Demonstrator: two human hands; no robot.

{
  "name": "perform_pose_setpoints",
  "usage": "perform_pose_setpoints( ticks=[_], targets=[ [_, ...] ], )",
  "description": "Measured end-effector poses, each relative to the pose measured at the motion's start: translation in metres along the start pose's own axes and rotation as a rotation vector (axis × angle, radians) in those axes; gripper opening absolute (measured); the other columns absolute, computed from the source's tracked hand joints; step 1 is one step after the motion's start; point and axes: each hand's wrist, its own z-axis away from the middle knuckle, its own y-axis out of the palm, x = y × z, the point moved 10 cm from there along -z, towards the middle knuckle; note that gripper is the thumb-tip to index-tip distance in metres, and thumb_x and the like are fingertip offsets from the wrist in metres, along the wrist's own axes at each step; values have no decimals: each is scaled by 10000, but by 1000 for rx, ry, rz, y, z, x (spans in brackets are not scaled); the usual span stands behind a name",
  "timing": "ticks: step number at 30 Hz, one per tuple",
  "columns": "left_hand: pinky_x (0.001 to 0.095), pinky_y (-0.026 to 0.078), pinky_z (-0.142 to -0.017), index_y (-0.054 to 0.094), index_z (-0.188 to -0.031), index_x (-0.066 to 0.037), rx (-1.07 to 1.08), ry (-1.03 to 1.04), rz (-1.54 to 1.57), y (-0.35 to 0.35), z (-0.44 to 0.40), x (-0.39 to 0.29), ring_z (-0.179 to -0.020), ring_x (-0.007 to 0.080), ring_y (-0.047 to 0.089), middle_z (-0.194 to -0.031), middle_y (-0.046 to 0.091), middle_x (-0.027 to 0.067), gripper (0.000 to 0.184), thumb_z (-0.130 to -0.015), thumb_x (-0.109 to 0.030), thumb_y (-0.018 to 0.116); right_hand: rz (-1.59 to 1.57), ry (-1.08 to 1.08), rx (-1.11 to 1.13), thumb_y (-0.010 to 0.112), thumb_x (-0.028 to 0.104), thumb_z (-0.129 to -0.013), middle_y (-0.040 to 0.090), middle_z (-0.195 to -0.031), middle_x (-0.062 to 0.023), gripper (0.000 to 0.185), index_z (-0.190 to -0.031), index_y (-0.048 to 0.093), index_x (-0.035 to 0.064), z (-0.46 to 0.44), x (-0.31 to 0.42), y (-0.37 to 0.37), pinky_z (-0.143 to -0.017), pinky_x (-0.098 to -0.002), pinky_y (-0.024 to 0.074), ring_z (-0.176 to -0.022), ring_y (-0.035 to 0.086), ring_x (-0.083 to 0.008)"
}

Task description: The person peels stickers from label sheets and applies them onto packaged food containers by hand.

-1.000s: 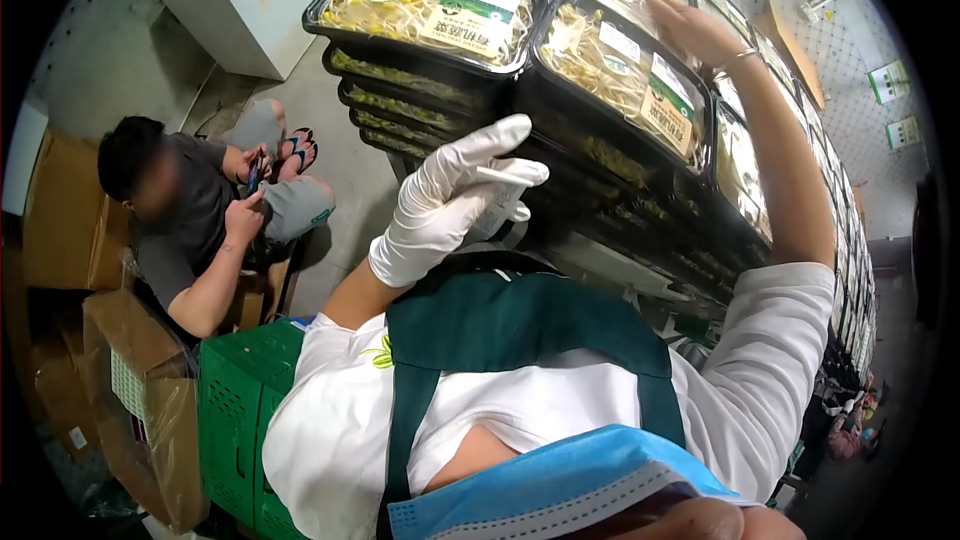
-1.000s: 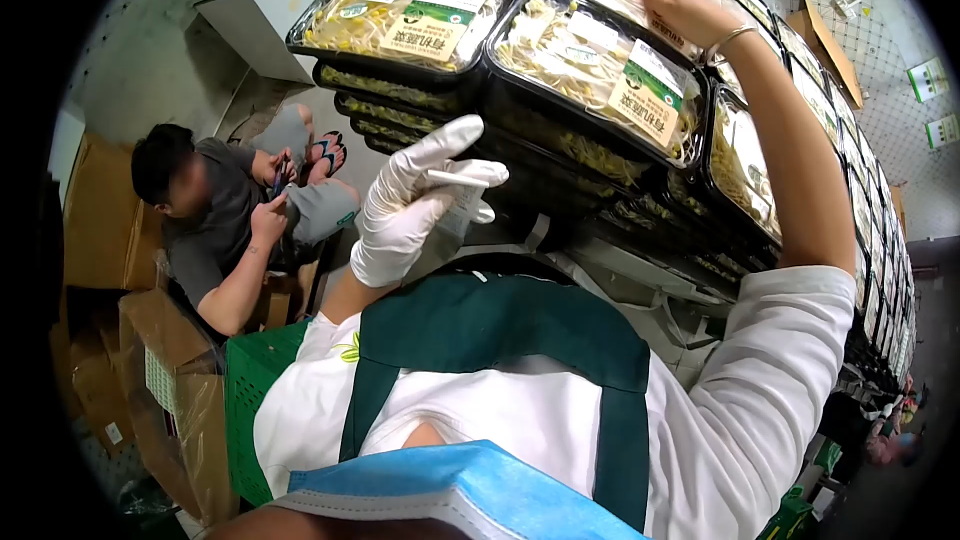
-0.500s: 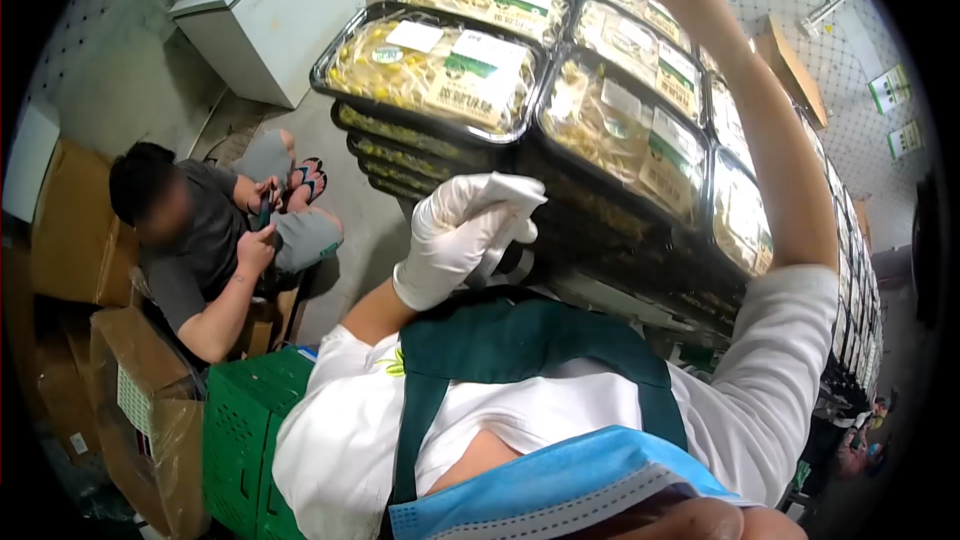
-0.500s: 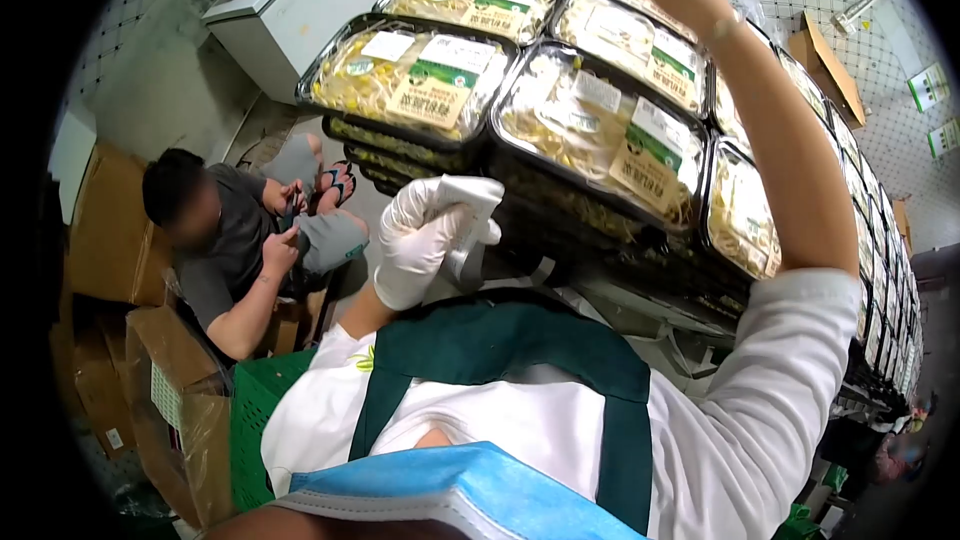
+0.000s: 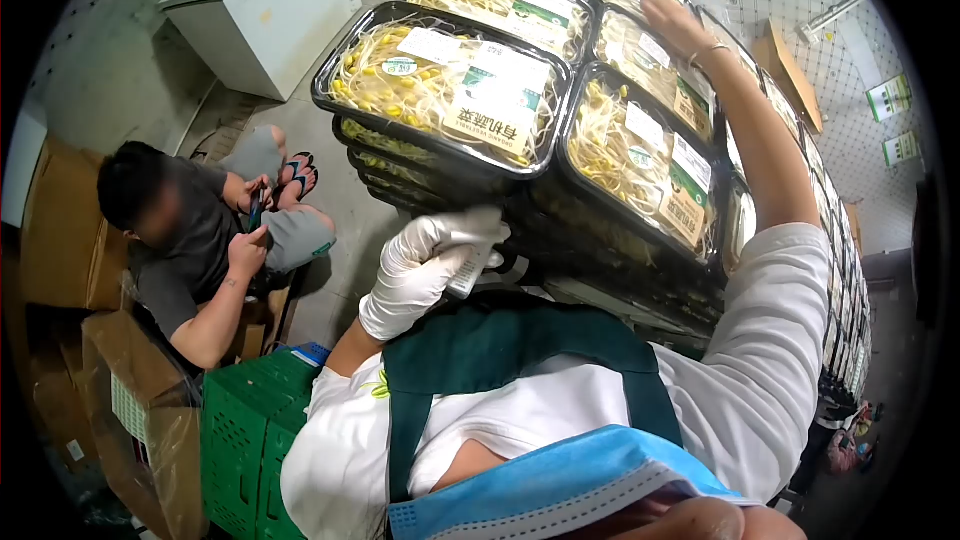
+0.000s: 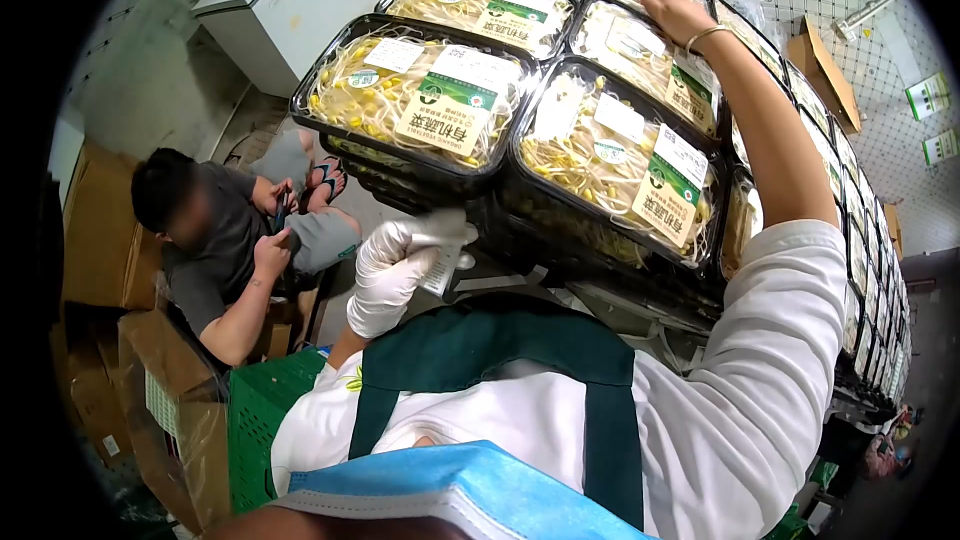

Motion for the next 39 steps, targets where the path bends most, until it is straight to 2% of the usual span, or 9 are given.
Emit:
perform_pose_setpoints(
  ticks=[5, 6, 10, 13, 17, 24, 31, 34, 39],
  targets=[
    [279, 508, -684, 446, -1021, 38, 1, 55, -55, 15, 3, -17, -932, 224, 544, -1078, 498, 173, 210, -814, 54, 415, 165, 262, 321, 262, 511, -841, 468, -1150, -143, 598, -1211, 365, 53, 60, 7, -31, -942, -369, 303, -1078, 436, -278],
    [276, 506, -663, 470, -990, 35, 1, 54, -64, 17, 2, -17, -899, 213, 559, -1030, 527, 164, 179, -814, 31, 439, 30, 108, 45, 298, 474, -851, 522, -1073, -139, 548, -1131, 446, 27, 71, 44, -59, -903, -352, 357, -1025, 482, -254],
    [271, 497, -642, 528, -831, 25, -63, 195, 42, 30, -10, -32, -736, 184, 600, -849, 597, 159, 90, -807, -60, 513, -673, -480, 68, 608, 366, -725, 559, -961, -108, 492, -1080, 494, 45, 161, 253, -97, -815, -327, 417, -933, 516, -207],
    [262, 441, -482, 504, -735, -1, -22, 199, 68, 42, -13, -44, -543, 140, 517, -665, 559, 109, 43, -771, 15, 522, -840, -506, -23, 652, 86, -652, 573, -645, -54, 105, -712, 578, 42, 194, 306, -119, -599, -268, 443, -639, 557, -168],
    [214, 409, -511, 542, -847, -6, -161, 189, -41, 23, -19, -40, -554, 94, 484, -676, 558, 91, 62, -795, -15, 510, -870, -455, -89, 644, 57, -661, 577, -689, -68, 88, -715, 575, 44, 159, 281, -123, -574, -263, 449, -649, 559, -183],
    [254, 409, -828, 333, -1166, 32, -86, 335, -208, 19, -41, -69, -981, 166, 510, -1075, 496, 121, 367, -809, 101, 383, -706, -562, -44, 668, 77, -622, 519, -684, -50, 236, -787, 501, 59, 136, 313, -108, -598, -288, 418, -651, 519, -192],
    [209, 443, -660, 527, -931, 18, -196, 533, -410, 14, -22, -86, -779, 94, 540, -855, 576, 81, 138, -815, 34, 456, -606, -705, -46, 651, -22, -630, 531, -707, -56, 170, -762, 550, 18, 148, 334, -115, -568, -247, 407, -631, 512, -167],
    [169, 353, -449, 566, -774, 3, -326, 232, 70, -1, -21, -59, -549, 38, 487, -618, 549, 13, 39, -783, -35, 561, -734, -781, -115, 640, -28, -632, 555, -693, -50, 132, -722, 564, 31, 155, 337, -123, -604, -261, 400, -647, 518, -165],
    [164, 418, -551, 540, -946, 24, -229, 196, -66, 4, -36, -55, -626, 84, 542, -872, 577, 92, 164, -784, 18, 519, -448, -701, -473, 625, 62, -693, 607, -760, -36, 138, -825, 585, 54, 91, 265, -166, -620, -207, 468, -701, 573, -122]
  ],
)
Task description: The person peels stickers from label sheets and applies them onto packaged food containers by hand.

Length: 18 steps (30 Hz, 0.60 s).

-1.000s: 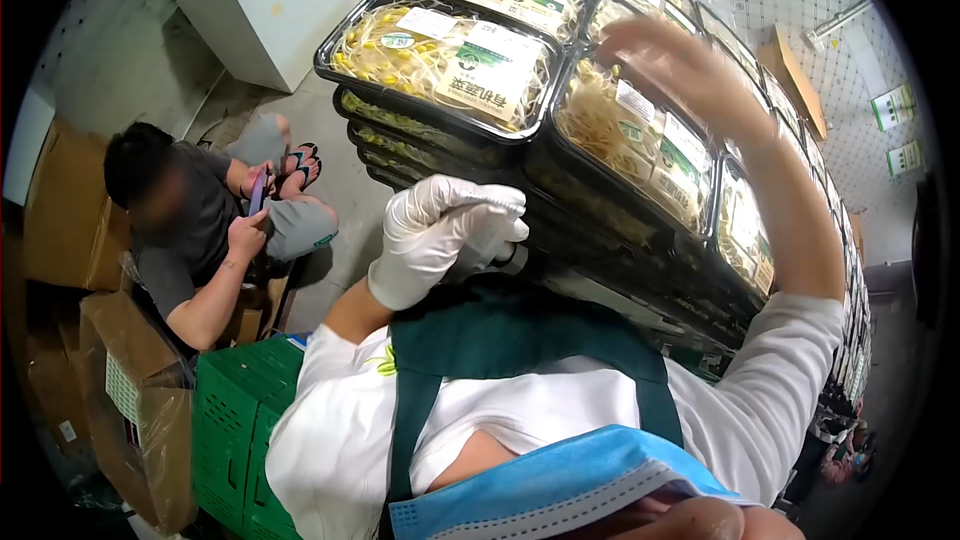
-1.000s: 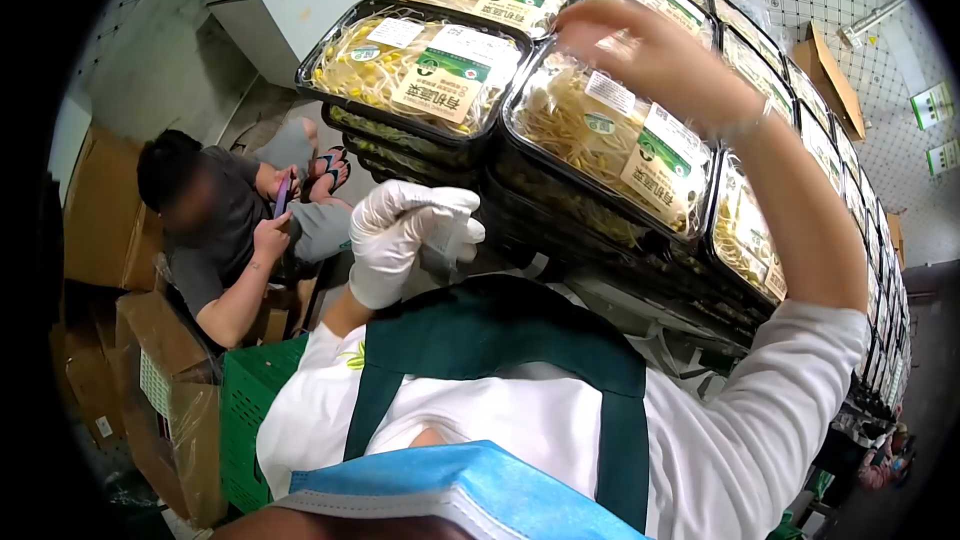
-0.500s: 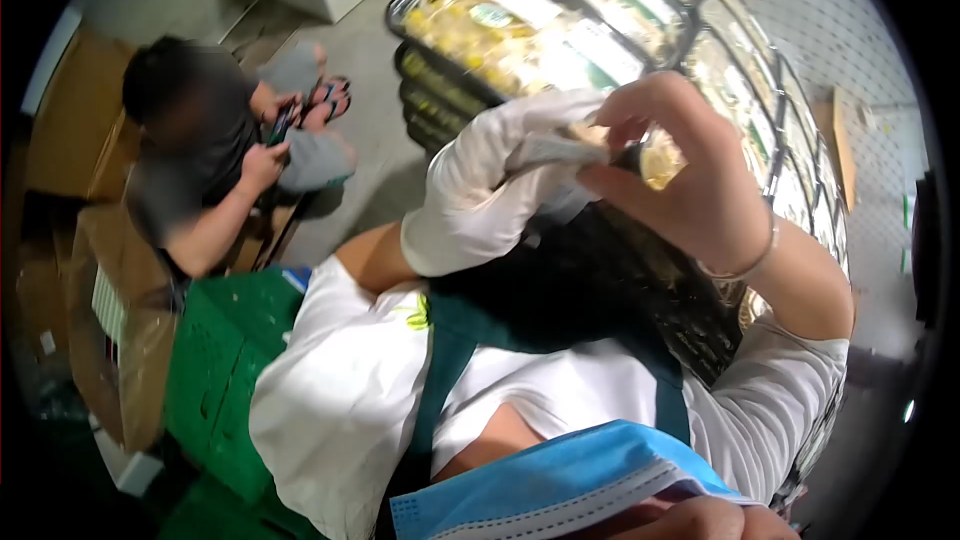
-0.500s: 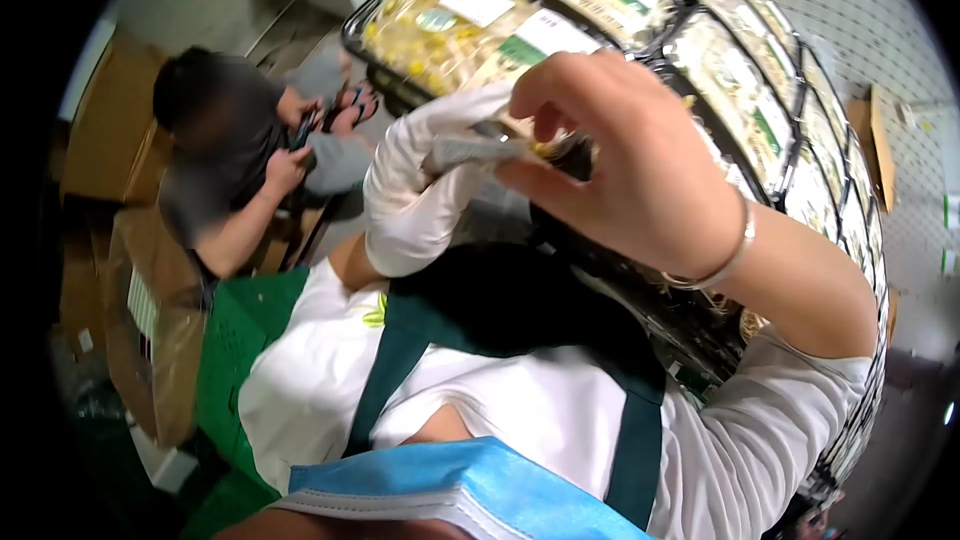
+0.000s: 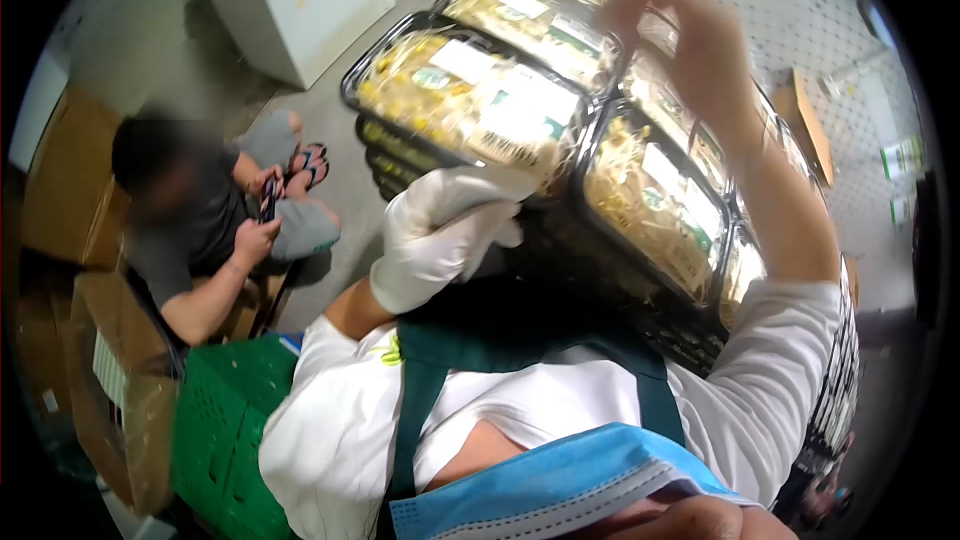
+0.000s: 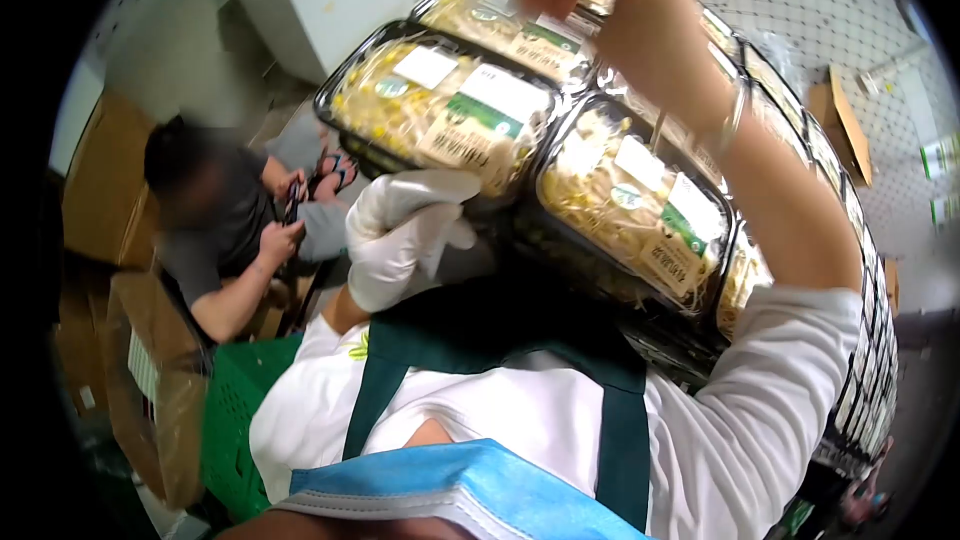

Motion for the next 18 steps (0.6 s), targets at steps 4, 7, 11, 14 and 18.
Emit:
perform_pose_setpoints(
  ticks=[4, 7, 11, 14, 18],
  targets=[
    [186, 434, -556, 533, -948, 42, 84, 57, -86, -23, -1, 2, -606, 94, 549, -851, 586, 104, 165, -822, -50, 479, 245, 814, 138, 574, 417, -738, 608, -844, -59, 387, -900, 576, 65, 21, -304, -62, -727, -295, 441, -760, 569, -144],
    [214, 444, -541, 566, -926, 49, 121, -181, -127, -42, 8, 31, -590, 117, 557, -723, 608, 113, 175, -803, -56, 499, 593, 1119, 301, 510, 490, -738, 601, -870, -104, 472, -904, 574, 53, 94, -399, -48, -747, -339, 423, -815, 567, -222],
    [295, 454, -704, 504, -991, 119, 287, -134, -146, -36, 2, 30, -781, 245, 574, -918, 563, 231, 308, -749, -71, 506, 711, 1157, 370, 447, 467, -774, 587, -951, -107, 402, -977, 532, 131, 135, -420, -18, -795, -351, 404, -901, 543, -272],
    [347, 440, -809, 485, -971, 154, 4, -552, 763, -41, 14, 67, -888, 308, 558, -973, 527, 282, 336, -746, -95, 507, 799, 1113, 528, 394, 482, -791, 518, -1091, -111, 439, -1101, 455, 177, 138, -406, -6, -851, -411, 363, -1030, 474, -242],
    [308, 470, -742, 481, -1010, 112, 243, -217, -201, -50, 14, 40, -801, 267, 592, -938, 559, 241, 275, -748, 30, 467, 1093, 1086, 508, 337, 466, -821, 475, -1152, -108, 469, -1210, 380, 208, 138, -393, -38, -897, -422, 328, -1115, 396, -252]
  ],
)
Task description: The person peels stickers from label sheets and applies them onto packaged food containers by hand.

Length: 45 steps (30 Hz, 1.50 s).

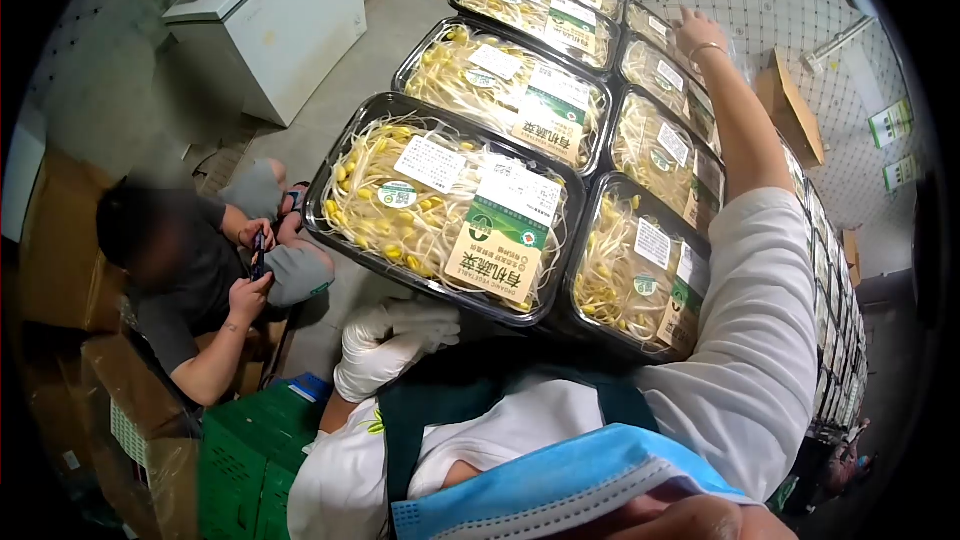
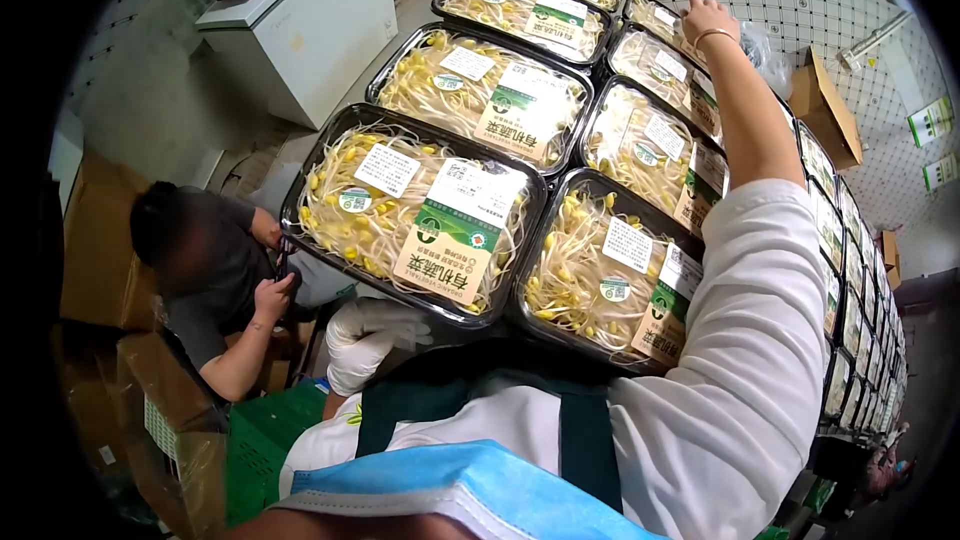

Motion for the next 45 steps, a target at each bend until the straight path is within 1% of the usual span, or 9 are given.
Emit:
perform_pose_setpoints(
  ticks=[4, 8, 11, 15, 17, 26, 35, 41, 45],
  targets=[
    [284, 488, -673, 423, -1097, 68, -106, -199, 275, -4, 4, 20, -744, 238, 602, -902, 575, 207, 311, -790, 19, 443, -613, -325, 205, 242, 490, -842, 396, -1232, -134, 564, -1230, 356, 96, 10, 35, 42, -945, -346, 263, -1160, 340, -276],
    [307, 500, -670, 417, -1103, 67, -37, -29, 342, 4, 11, 12, -742, 247, 601, -908, 571, 199, 319, -821, -72, 468, -260, -146, 489, 216, 534, -832, 354, -1255, -164, 604, -1244, 347, 112, 48, -4, 23, -967, -328, 231, -1187, 304, -263],
    [291, 502, -627, 517, -966, 83, 84, -28, 298, 28, 13, 0, -732, 223, 602, -842, 591, 175, 267, -813, -135, 507, -447, -219, 231, 413, 473, -810, 525, -1088, -111, 517, -1133, 474, 74, 54, -30, -48, -899, -350, 326, -1052, 454, -218],
    [231, 469, -547, 578, -860, 57, 19, 49, 181, 74, 16, -4, -609, 143, 584, -753, 609, 119, 157, -753, -58, 579, -1213, -1019, 319, 409, 349, -851, 546, -1041, -72, 408, -1110, 483, 44, 269, 38, -179, -848, -324, 387, -975, 508, -172],
    [215, 445, -528, 591, -810, 15, -34, 65, 143, 102, 18, 1, -599, 103, 561, -730, 602, 75, 88, -738, -36, 584, -1163, -1246, 156, 626, 352, -710, 532, -1030, -114, 578, -1124, 419, 5, 403, 52, -210, -796, -325, 428, -936, 525, -216],
    [214, 436, -568, 586, -810, 11, -33, 378, 176, 251, 37, 1, -635, 100, 543, -756, 590, 50, 88, -729, -17, 567, -1423, -953, 61, 610, 28, -651, 514, -698, -73, 124, -736, 523, 51, 505, -42, -158, -573, -299, 440, -674, 526, -217],
    [197, 422, -703, 441, -1051, 3, -68, 280, 141, 297, 61, 7, -784, 65, 516, -932, 542, 57, 243, -815, -28, 489, -1333, -856, 216, 693, 117, -621, 490, -783, -92, 424, -950, 440, 27, 527, -63, -127, -636, -273, 450, -698, 513, -195],
    [215, 442, -709, 310, -1237, -16, -259, 395, 275, 284, 63, -13, -801, 85, 530, -1124, 480, 100, 496, -781, 38, 497, -1433, -836, 203, 624, 30, -685, 541, -675, -63, 109, -763, 549, 32, 523, -63, -136, -583, -243, 459, -642, 565, -147],
    [204, 458, -650, 496, -1043, 30, 143, 55, 88, 307, 50, 25, -732, 100, 552, -982, 570, 107, 271, -773, 39, 515, -1439, -592, -1, 584, 100, -743, 555, -687, -58, 111, -808, 564, 12, 450, -120, -128, -602, -235, 446, -658, 546, -128]
  ],
)
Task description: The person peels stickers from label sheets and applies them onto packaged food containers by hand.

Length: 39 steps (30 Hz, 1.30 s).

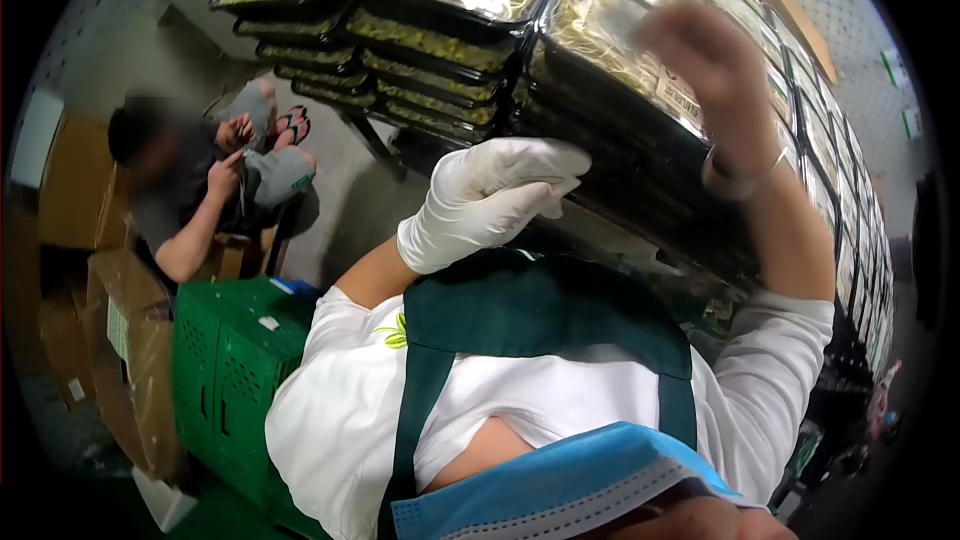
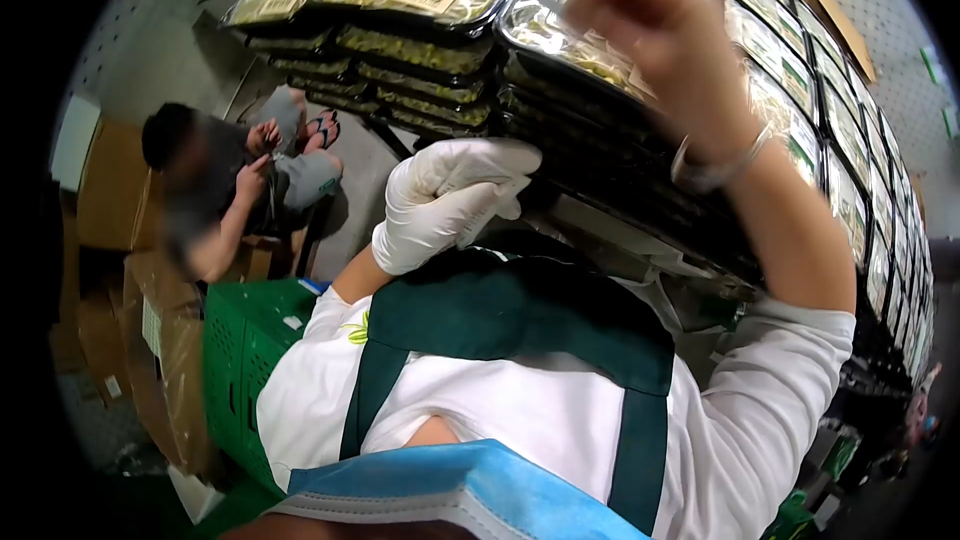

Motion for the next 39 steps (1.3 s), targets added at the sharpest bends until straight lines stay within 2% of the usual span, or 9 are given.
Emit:
perform_pose_setpoints(
  ticks=[5, 9, 11, 13, 21, 25, 30, 34, 39],
  targets=[
    [280, 478, -693, 469, -927, 40, -121, 35, 172, -28, -4, 8, -769, 192, 586, -998, 546, 202, 126, -835, -42, 451, 299, 451, 58, 523, 238, -802, 563, -700, -92, 260, -856, 567, -12, -33, -101, -32, -583, -250, 432, -623, 516, -141],
    [314, 460, -760, 491, -889, 13, -18, 78, -16, -29, -10, 12, -847, 210, 573, -978, 559, 190, 99, -833, -64, 468, 897, -63, 43, 455, 301, -826, 542, -669, -90, 283, -747, 489, 33, -37, -75, 1, -586, -324, 440, -641, 533, -190],
    [321, 453, -775, 492, -875, 23, -74, 71, 71, -36, -10, 13, -896, 213, 557, -978, 557, 193, 116, -827, -83, 485, 1169, 367, 244, 399, 366, -846, 562, -776, -87, 351, -821, 495, 30, -36, -97, -9, -661, -320, 441, -757, 539, -202],
    [324, 466, -768, 490, -977, 30, -60, 72, 203, -36, -10, 13, -930, 218, 543, -990, 551, 188, 213, -821, -114, 501, 1288, 18, -21, 374, 394, -852, 557, -890, -106, 408, -982, 497, 27, -29, -68, -24, -699, -310, 444, -820, 531, -195],
    [296, 507, -704, 397, -1114, 27, -37, 14, 197, -25, -18, 2, -919, 211, 546, -1181, 419, 166, 279, -852, -69, 417, 452, 167, 436, 311, 412, -860, 167, -1352, -137, 578, -1286, 219, 33, 5, -82, 14, -1009, -336, 161, -1256, 148, -234],
    [251, 502, -649, 522, -987, 26, -102, 33, 156, -30, -16, -17, -776, 164, 582, -952, 572, 137, 212, -852, -120, 447, 556, 327, 398, 443, 382, -822, 427, -1202, -151, 540, -1205, 371, 7, 15, -62, -20, -934, -344, 313, -1112, 406, -267],
    [180, 419, -453, 556, -687, 10, -255, 20, 135, -36, -17, 2, -535, 40, 515, -675, 601, 38, 69, -756, 2, 560, 116, -265, 187, 674, 57, -643, 555, -826, -55, 262, -874, 551, 33, 23, 47, 45, -675, -270, 415, -757, 519, -181],
    [232, 431, -742, 490, -1068, 30, -128, 97, -7, -27, -25, -22, -853, 90, 520, -1005, 556, 85, 298, -772, 25, 523, 317, -615, -4, 631, 11, -614, 521, -660, -67, 139, -712, 545, 60, 10, 65, 29, -585, -276, 427, -648, 510, -206],
    [233, 484, -626, 522, -965, 28, -240, 107, 24, -62, -25, -7, -683, 151, 590, -978, 566, 143, 176, -791, 11, 504, 638, 307, -56, 486, 298, -815, 565, -751, -75, 297, -851, 523, 5, -103, -119, -70, -629, -285, 415, -673, 521, -157]
  ],
)
